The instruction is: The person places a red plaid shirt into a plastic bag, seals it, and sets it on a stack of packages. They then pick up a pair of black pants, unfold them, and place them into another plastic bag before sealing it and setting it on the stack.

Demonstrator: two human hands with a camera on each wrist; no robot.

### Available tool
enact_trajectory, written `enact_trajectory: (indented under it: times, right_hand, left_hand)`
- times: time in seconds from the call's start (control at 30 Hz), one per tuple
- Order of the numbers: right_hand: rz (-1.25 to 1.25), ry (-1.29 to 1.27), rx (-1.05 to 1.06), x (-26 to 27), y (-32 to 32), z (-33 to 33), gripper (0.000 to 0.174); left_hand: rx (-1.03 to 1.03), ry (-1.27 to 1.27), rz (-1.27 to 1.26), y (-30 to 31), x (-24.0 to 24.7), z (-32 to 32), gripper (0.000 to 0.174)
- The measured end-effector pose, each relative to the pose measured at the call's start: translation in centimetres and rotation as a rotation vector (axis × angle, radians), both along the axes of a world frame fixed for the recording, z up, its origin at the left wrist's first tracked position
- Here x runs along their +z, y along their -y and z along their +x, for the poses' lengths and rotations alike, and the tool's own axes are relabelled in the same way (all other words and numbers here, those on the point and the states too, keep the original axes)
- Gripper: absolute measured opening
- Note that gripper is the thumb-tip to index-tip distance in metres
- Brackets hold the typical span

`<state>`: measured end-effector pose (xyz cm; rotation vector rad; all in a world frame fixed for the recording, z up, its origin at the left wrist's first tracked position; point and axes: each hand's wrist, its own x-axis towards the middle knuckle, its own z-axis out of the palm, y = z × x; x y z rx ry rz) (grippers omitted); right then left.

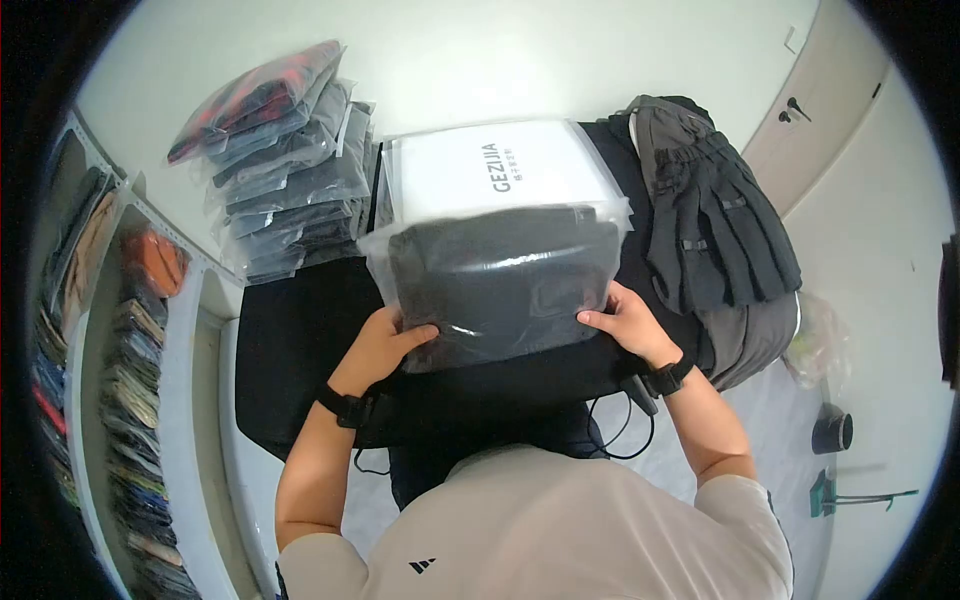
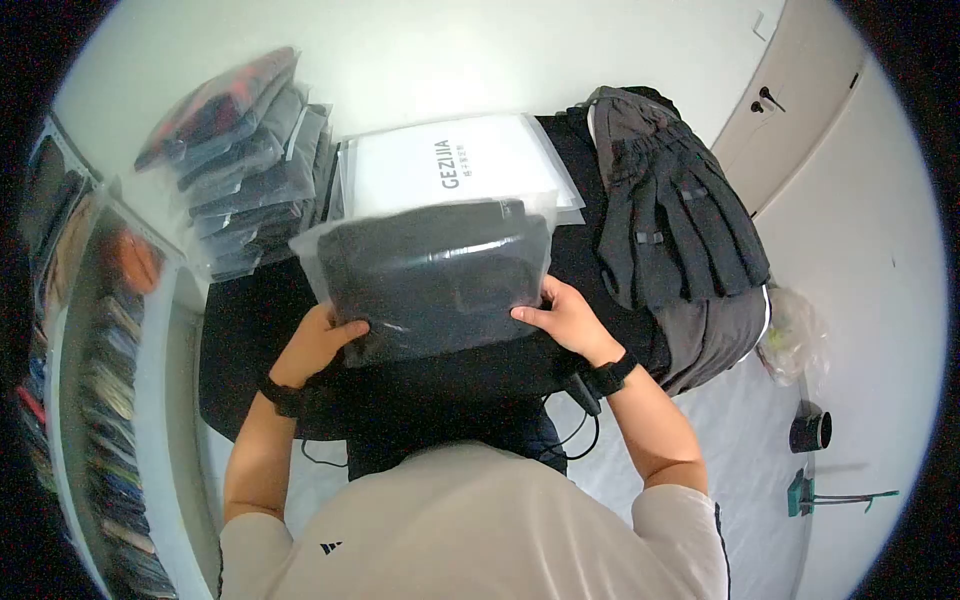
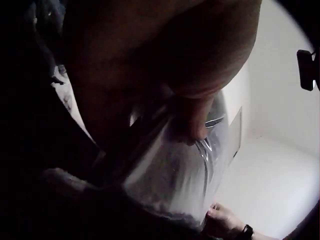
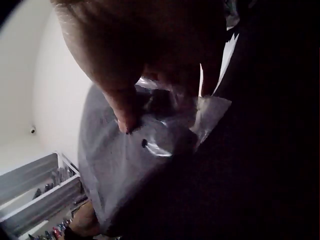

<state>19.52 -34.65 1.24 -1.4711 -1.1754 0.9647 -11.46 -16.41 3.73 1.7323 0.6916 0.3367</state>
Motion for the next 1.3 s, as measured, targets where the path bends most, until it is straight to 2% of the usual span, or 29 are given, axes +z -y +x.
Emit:
enact_trajectory:
  times: [0.07,0.1,0.13,0.17,0.23,0.3,0.37,0.4,0.47,0.5,0.57,0.63,0.77,0.97,1.03,1.07,1.13,1.17,1.2,1.23,1.27,1.3]
  right_hand:
    - [0.041,-0.044,-0.045,0.9,0.2,-0.8,0.029]
    - [-0.010,-0.174,-0.069,1.2,0.4,-1.1,0.028]
    - [-0.062,-0.303,-0.093,1.3,0.6,-1.2,0.029]
    - [-0.067,-0.305,-0.090,0.5,0.5,-1.0,0.029]
    - [-0.274,-0.321,-0.265,-1.2,0.0,-0.9,0.033]
    - [-0.236,-0.325,-0.254,-1.6,0.4,-0.8,0.035]
    - [-0.174,-0.454,-0.286,-1.2,1.1,-1.3,0.035]
    - [-0.164,-0.502,-0.293,-0.3,1.7,-1.8,0.042]
    - [-0.104,-0.530,-0.263,0.2,2.9,-2.5,0.047]
    - [-0.052,-0.556,-0.241,0.2,3.1,-2.6,0.055]
    - [0.018,-0.503,-0.184,-0.8,3.1,-3.0,0.065]
    - [0.042,-0.514,-0.206,-1.4,3.2,-2.8,0.064]
    - [0.059,-0.528,-0.247,-0.8,3.5,-3.3,0.064]
    - [0.148,-0.559,-0.242,-1.2,3.8,-3.4,0.060]
    - [0.190,-0.630,-0.269,-1.1,3.7,-3.7,0.060]
    - [0.240,-0.538,-0.254,-1.5,3.6,-3.7,0.057]
    - [0.297,-0.602,-0.222,0.3,3.3,-4.2,0.058]
    - [0.349,-0.664,-0.192,1.5,3.1,-4.5,0.059]
    - [0.384,-0.554,-0.212,2.5,3.0,-4.8,0.065]
    - [0.385,-0.542,-0.206,2.9,2.9,-4.3,0.059]
    - [0.350,-0.458,-0.268,3.2,2.9,-3.9,0.055]
    - [0.314,-0.372,-0.329,3.3,3.0,-3.5,0.051]
  left_hand:
    - [0.086,0.167,-0.035,0.3,0.5,0.1,0.032]
    - [0.090,0.165,-0.042,0.2,0.2,0.1,0.032]
    - [0.127,0.065,-0.142,-0.1,0.0,0.2,0.033]
    - [0.162,-0.035,-0.241,-0.3,-0.4,0.1,0.035]
    - [0.156,-0.134,-0.257,-0.5,-1.6,0.0,0.036]
    - [0.152,-0.229,-0.265,-0.9,-2.0,-0.4,0.037]
    - [0.232,0.023,-0.336,-1.1,-2.0,-1.1,0.037]
    - [0.239,0.022,-0.328,-0.9,-1.9,-1.0,0.037]
    - [0.232,0.247,-0.628,-0.9,-1.7,-0.7,0.033]
    - [0.120,0.211,-0.682,-4.1,-6.7,-2.2,0.032]
    - [0.074,0.261,-0.771,-2.5,-4.9,-0.8,0.035]
    - [-0.009,0.229,-0.845,-1.3,-2.6,0.1,0.043]
    - [-0.001,0.250,-0.804,1.0,-0.9,2.2,0.049]
    - [0.034,0.266,-0.714,3.0,1.1,2.1,0.049]
    - [0.089,0.287,-0.795,3.1,1.8,1.6,0.048]
    - [0.090,0.286,-0.788,3.1,2.3,1.4,0.048]
    - [0.093,0.383,-0.825,2.9,3.6,0.7,0.044]
    - [0.097,0.377,-0.819,2.7,4.2,0.1,0.044]
    - [0.010,0.476,-0.384,2.4,4.8,-0.7,0.042]
    - [-0.079,0.556,0.054,2.6,6.8,-1.0,0.042]
    - [0.095,0.649,-0.459,3.1,9.2,-1.2,0.047]
    - [0.089,0.759,-0.855,1.3,10.4,-2.0,0.042]
